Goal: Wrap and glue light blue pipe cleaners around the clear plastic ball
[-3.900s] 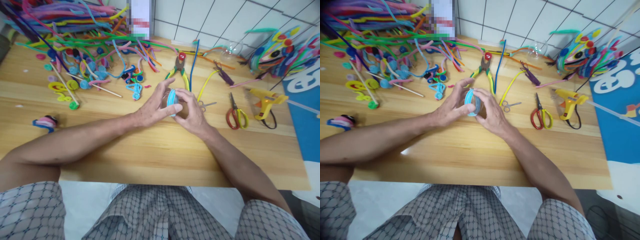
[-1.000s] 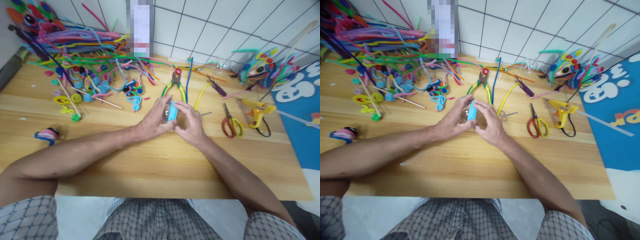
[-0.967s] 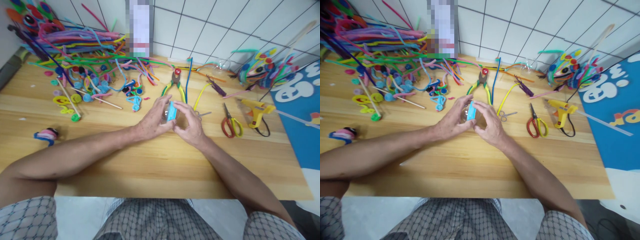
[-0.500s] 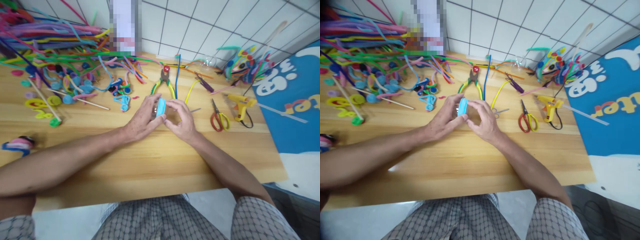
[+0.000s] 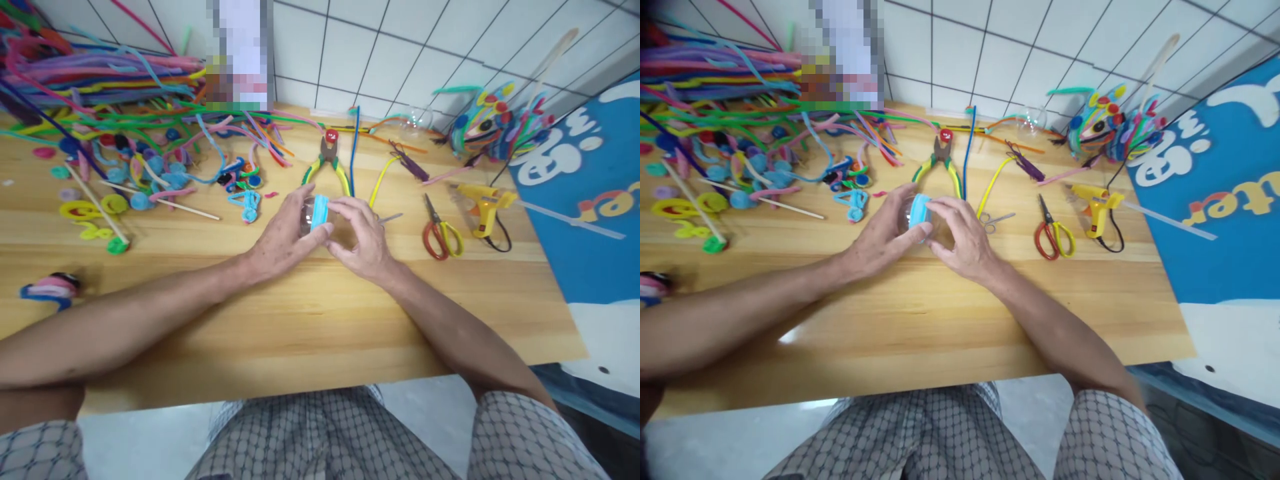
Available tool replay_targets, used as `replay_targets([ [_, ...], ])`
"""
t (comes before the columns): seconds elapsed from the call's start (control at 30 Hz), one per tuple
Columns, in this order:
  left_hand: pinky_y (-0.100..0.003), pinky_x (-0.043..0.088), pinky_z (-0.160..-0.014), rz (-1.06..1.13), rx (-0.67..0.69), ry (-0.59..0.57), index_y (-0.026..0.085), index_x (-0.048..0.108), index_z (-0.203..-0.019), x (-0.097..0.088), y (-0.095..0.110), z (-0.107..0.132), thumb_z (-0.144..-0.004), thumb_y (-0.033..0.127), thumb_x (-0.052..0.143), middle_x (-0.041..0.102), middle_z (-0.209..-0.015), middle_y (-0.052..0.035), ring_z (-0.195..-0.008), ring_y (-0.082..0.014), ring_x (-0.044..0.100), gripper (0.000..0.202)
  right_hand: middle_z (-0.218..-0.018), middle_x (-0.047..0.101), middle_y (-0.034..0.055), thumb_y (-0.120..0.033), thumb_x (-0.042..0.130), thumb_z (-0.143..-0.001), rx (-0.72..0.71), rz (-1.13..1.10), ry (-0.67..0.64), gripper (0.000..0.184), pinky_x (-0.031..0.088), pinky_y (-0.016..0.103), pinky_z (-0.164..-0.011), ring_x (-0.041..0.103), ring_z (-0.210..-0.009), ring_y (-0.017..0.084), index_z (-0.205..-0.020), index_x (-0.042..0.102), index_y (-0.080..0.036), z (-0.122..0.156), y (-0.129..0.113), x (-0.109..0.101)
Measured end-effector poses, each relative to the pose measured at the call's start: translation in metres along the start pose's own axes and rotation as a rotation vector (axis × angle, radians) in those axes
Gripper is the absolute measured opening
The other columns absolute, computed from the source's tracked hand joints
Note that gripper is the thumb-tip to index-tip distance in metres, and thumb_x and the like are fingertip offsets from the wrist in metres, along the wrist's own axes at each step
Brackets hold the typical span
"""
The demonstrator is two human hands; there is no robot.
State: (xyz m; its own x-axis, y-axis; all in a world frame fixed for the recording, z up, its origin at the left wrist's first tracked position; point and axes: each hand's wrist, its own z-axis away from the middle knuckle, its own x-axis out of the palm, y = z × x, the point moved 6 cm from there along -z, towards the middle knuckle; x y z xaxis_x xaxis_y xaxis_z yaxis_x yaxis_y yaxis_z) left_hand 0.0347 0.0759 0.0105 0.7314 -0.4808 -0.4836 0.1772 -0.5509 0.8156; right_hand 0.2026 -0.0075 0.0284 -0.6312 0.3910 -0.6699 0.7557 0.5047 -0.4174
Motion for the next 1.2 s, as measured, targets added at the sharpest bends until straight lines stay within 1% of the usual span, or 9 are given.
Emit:
replay_targets([
  [0.17, -0.063, 0.046, -0.135, -0.008, 0.177, 0.011, 0.025, 0.028, -0.177, 0.006, -0.002, 0.001, -0.109, 0.068, 0.065, 0.049, -0.173, -0.0224, -0.159, -0.039, 0.054, 0.088, -0.153, 0.071, 0.0109, -0.03, 0.074, -0.098, 0.051, -0.019, -0.037, 0.061, 0.056, 0.069, -0.126, 0.067, -0.146, 0.038, -0.158, 0.059, -0.036, 0.0, 0.004, -0.001],
  [0.3, -0.064, 0.045, -0.136, -0.031, 0.228, 0.038, 0.027, 0.023, -0.177, 0.01, -0.002, 0.001, -0.11, 0.065, 0.064, 0.045, -0.176, -0.0229, -0.162, -0.0391, 0.051, 0.087, -0.152, 0.072, 0.0116, -0.028, 0.073, -0.098, 0.002, -0.02, 0.014, 0.063, 0.06, 0.067, -0.121, 0.068, -0.143, 0.037, -0.158, 0.058, -0.035, -0.001, 0.0, -0.004],
  [0.4, -0.064, 0.042, -0.138, -0.026, 0.227, 0.056, 0.027, 0.023, -0.177, 0.009, 0.003, 0.001, -0.109, 0.065, 0.066, 0.046, -0.174, -0.0228, -0.164, -0.0396, 0.049, 0.088, -0.151, 0.071, 0.0138, -0.028, 0.073, -0.097, 0.013, -0.03, 0.058, 0.066, 0.064, 0.065, -0.115, 0.069, -0.141, 0.037, -0.16, 0.055, -0.032, 0.0, 0.001, -0.005],
  [0.57, -0.062, 0.044, -0.137, 0.062, 0.189, 0.061, 0.028, 0.028, -0.175, 0.006, 0.011, 0.002, -0.109, 0.068, 0.064, 0.051, -0.17, -0.0206, -0.161, -0.0374, 0.052, 0.085, -0.151, 0.071, 0.0129, -0.029, 0.075, -0.097, 0.032, -0.041, 0.025, 0.063, 0.063, 0.069, -0.116, 0.067, -0.142, 0.039, -0.158, 0.058, -0.035, 0.002, 0.001, -0.001],
  [0.7, -0.06, 0.048, -0.134, 0.15, 0.06, 0.072, 0.027, 0.034, -0.173, 0.005, 0.002, 0.001, -0.11, 0.07, 0.061, 0.055, -0.165, -0.0192, -0.156, -0.035, 0.057, 0.081, -0.152, 0.07, 0.0125, -0.027, 0.077, -0.096, 0.018, -0.027, 0.031, 0.069, 0.06, 0.07, -0.119, 0.067, -0.143, 0.04, -0.161, 0.055, -0.036, 0.003, -0.001, -0.001],
  [0.83, -0.059, 0.047, -0.135, 0.193, -0.015, 0.047, 0.026, 0.041, -0.169, 0.006, -0.005, -0.001, -0.108, 0.072, 0.064, 0.058, -0.164, -0.0183, -0.155, -0.0353, 0.059, 0.08, -0.155, 0.067, 0.0143, -0.03, 0.082, -0.093, 0.065, -0.069, 0.044, 0.08, 0.066, 0.063, -0.11, 0.068, -0.14, 0.038, -0.165, 0.048, -0.033, 0.003, 0.002, 0.002],
  [0.97, -0.059, 0.047, -0.136, 0.19, -0.014, 0.022, 0.024, 0.041, -0.168, 0.004, -0.004, 0.0, -0.107, 0.071, 0.066, 0.055, -0.167, -0.0195, -0.156, -0.0362, 0.058, 0.081, -0.152, 0.069, 0.0144, -0.027, 0.085, -0.09, 0.083, -0.092, 0.048, 0.078, 0.069, 0.057, -0.104, 0.07, -0.138, 0.036, -0.161, 0.051, -0.032, 0.002, 0.003, 0.003],
  [1.07, -0.058, 0.047, -0.137, 0.158, 0.016, -0.014, 0.022, 0.041, -0.167, 0.003, -0.001, 0.0, -0.109, 0.069, 0.064, 0.055, -0.165, -0.0198, -0.156, -0.0353, 0.058, 0.078, -0.151, 0.071, 0.014, -0.023, 0.084, -0.09, 0.039, -0.064, 0.047, 0.076, 0.069, 0.058, -0.108, 0.07, -0.14, 0.036, -0.159, 0.054, -0.033, -0.001, -0.003, 0.001],
  [1.2, -0.056, 0.045, -0.139, 0.139, 0.051, -0.07, 0.016, 0.039, -0.167, 0.003, 0.0, -0.003, -0.113, 0.066, 0.059, 0.052, -0.166, -0.0231, -0.159, -0.0343, 0.054, 0.077, -0.15, 0.071, 0.0166, -0.012, 0.076, -0.094, 0.029, -0.026, 0.042, 0.074, 0.067, 0.056, -0.115, 0.07, -0.143, 0.034, -0.161, 0.054, -0.031, -0.005, -0.013, -0.006],
])
